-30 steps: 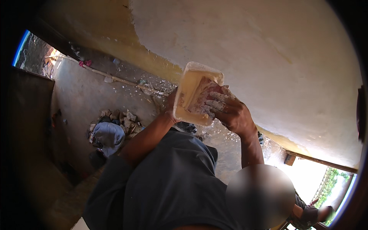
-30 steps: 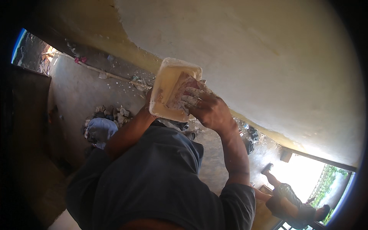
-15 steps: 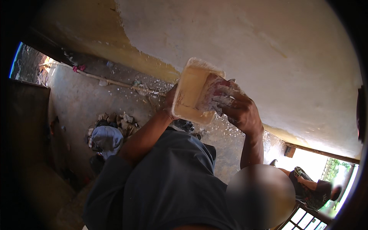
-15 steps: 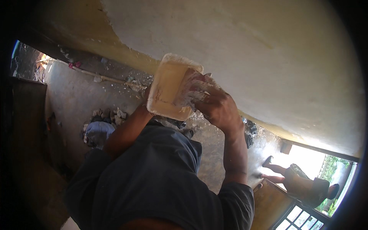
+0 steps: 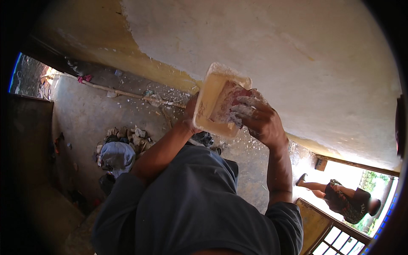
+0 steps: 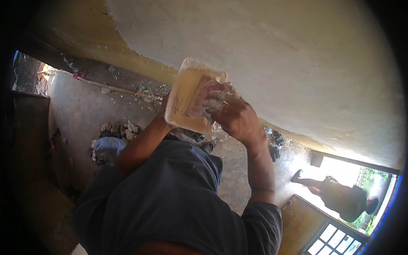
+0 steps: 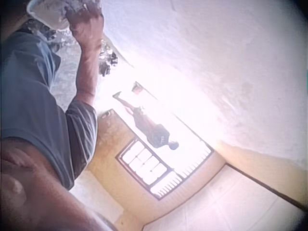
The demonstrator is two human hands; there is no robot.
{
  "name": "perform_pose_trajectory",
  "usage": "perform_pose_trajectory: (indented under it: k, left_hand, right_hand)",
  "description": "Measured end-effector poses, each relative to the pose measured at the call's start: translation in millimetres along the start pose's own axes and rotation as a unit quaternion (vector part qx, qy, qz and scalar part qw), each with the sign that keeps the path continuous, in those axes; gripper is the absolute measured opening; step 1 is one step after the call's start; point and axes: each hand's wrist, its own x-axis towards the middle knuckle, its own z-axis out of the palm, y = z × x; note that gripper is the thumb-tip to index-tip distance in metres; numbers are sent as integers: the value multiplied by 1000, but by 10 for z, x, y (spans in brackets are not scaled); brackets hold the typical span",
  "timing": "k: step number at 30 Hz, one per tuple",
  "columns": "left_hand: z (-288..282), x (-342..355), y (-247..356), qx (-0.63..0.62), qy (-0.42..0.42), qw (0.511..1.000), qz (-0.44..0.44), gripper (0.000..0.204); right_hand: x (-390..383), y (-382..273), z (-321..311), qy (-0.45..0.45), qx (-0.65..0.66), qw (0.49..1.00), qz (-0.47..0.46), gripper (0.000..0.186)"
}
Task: The person applies a plaster-like compound to a wall using a putty knife and a plastic container. They scoop the material from the container with the tool and smooth it across the surface of the wall repeatedly.
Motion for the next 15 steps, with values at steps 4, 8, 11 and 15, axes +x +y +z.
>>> perform_pose_trajectory:
  k: [4, 8, 11, 15]
  left_hand:
    - [-89, -86, 64, -28, 19, 999, 17, 60]
    - [-13, -9, 13, -68, -34, 997, -20, 54]
    - [-55, -2, 5, -8, -3, 1000, -9, 55]
    - [96, -24, 48, 7, -14, 1000, 7, 54]
  right_hand:
    - [-75, 59, -104, 9, 34, 999, -8, 26]
    - [-54, 7, 15, 15, -3, 1000, -16, 15]
    - [-2, -47, 63, 32, 3, 999, -10, 14]
    - [50, -22, 101, 32, 3, 998, -48, 13]
